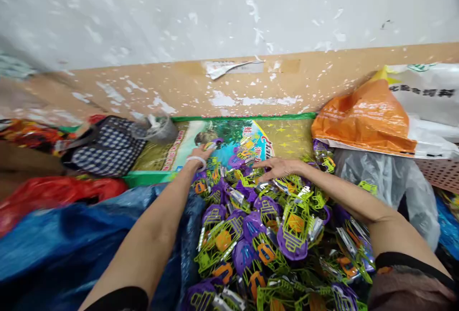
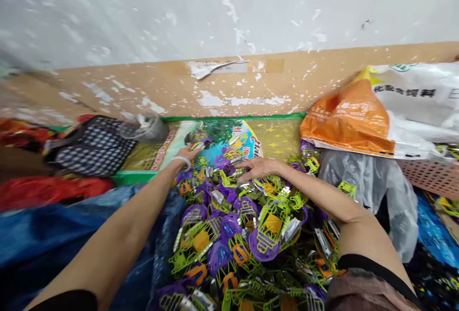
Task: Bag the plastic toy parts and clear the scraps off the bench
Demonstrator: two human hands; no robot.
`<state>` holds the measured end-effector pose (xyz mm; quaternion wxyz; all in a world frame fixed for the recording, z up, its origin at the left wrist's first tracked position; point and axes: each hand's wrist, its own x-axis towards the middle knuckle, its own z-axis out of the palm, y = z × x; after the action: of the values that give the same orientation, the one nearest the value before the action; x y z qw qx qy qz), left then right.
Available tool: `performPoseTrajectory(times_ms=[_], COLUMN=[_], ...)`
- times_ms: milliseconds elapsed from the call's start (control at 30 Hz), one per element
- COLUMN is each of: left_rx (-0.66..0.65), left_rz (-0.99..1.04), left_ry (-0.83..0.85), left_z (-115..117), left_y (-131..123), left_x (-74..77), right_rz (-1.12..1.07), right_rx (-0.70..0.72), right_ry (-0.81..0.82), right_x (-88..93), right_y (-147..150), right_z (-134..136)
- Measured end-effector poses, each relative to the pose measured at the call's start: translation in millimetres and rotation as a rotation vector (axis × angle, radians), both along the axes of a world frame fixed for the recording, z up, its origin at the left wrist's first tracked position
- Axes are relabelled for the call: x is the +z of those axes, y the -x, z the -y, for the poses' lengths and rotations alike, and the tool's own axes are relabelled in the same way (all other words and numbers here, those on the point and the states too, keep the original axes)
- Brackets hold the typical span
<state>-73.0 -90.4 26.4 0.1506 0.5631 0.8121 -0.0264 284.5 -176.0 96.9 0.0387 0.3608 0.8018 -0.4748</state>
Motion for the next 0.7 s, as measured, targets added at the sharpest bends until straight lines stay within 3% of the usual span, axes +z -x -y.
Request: performPoseTrajectory(times_ms=[100, 200, 433, 600, 700], left_rx=[-0.061, -0.159, -0.234, -0.286, -0.343], left_rz=[0.028, 0.040, 0.137, 0.212, 0.349], left_ry=[0.089, 0.072, 0.038, 0.015, 0.039], left_z=[23.9, 46.6, 105.7, 134.0, 155.9], left_y=[-15.7, -31.0, -67.0, -88.6, -93.4], left_x=[9.4, 18.4, 27.2, 31.3, 37.1], right_rz=[-0.053, -0.049, -0.019, 0.026, 0.024], right_rx=[0.085, 0.199, 0.389, 0.464, 0.306], right_ry=[0.036, -0.016, -0.001, -0.069, -0.218], right_x=[11.3, 20.1, 57.2, 69.6, 60.6], right_y=[27.5, 47.6, 61.6, 71.6, 94.5], right_z=[29.0, 57.3, 99.1, 84.9, 54.6])
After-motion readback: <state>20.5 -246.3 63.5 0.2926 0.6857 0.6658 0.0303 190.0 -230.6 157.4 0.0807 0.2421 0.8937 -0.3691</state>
